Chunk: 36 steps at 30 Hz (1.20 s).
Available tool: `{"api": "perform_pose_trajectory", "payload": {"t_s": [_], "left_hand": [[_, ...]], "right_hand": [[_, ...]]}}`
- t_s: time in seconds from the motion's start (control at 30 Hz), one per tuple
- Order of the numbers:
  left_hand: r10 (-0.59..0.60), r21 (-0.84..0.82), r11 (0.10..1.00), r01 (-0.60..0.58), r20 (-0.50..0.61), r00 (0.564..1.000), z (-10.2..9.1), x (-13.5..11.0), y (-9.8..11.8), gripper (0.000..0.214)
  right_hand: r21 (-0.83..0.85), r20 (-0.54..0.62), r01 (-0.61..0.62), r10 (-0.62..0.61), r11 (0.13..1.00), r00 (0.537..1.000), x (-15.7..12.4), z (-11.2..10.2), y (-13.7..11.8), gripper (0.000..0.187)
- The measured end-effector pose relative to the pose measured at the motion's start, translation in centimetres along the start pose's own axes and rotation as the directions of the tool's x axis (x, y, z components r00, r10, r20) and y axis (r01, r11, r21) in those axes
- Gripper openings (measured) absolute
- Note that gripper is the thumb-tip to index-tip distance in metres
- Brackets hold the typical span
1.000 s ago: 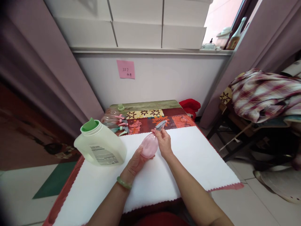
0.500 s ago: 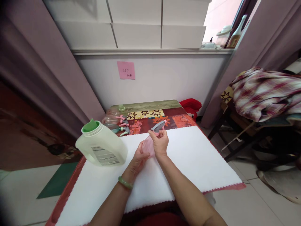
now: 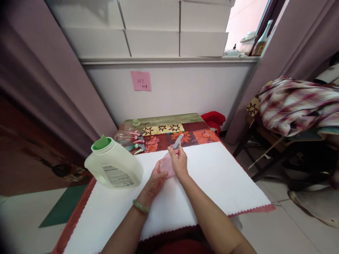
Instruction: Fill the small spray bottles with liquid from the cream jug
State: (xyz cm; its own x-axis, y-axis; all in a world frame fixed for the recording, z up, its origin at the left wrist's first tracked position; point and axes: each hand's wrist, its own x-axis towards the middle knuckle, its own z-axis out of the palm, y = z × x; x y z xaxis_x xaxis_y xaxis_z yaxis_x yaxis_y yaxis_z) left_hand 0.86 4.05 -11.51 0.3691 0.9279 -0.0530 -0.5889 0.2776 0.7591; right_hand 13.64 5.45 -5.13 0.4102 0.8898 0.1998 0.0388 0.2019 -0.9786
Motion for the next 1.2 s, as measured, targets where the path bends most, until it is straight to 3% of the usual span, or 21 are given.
{"api": "perform_pose_trajectory", "payload": {"t_s": [0.23,0.43,0.53,0.83,1.07,1.2], "left_hand": [[0.007,0.008,1.000,-0.007,-0.004,1.000,-0.2,0.0,0.0,0.076],[0.022,0.005,1.000,-0.022,-0.004,1.000,-0.1,-0.2,0.2,0.069],[0.024,0.007,1.000,-0.024,-0.012,1.000,0.0,-0.2,0.2,0.072],[0.004,-0.003,1.000,-0.004,0.003,1.000,-0.1,-0.1,0.2,0.071],[0.009,-0.018,1.000,-0.008,0.040,0.999,-0.1,-0.1,0.3,0.072],[0.010,-0.014,1.000,-0.010,0.039,0.999,-0.1,-0.1,0.4,0.072]], "right_hand": [[0.205,0.131,0.020,-0.048,0.979,0.990,-0.4,-1.3,-0.2,0.042],[0.210,0.184,0.020,-0.059,0.977,0.981,0.0,-1.7,-0.3,0.034],[0.265,0.135,-0.015,-0.022,0.964,0.991,0.0,-1.5,-0.3,0.032],[0.322,-0.076,-0.095,0.125,0.942,0.989,0.1,0.0,0.5,0.052],[0.208,0.164,-0.015,-0.019,0.978,0.986,-0.2,-1.2,-1.3,0.036],[0.193,0.197,0.011,-0.050,0.981,0.979,0.0,-1.7,-1.3,0.032]]}}
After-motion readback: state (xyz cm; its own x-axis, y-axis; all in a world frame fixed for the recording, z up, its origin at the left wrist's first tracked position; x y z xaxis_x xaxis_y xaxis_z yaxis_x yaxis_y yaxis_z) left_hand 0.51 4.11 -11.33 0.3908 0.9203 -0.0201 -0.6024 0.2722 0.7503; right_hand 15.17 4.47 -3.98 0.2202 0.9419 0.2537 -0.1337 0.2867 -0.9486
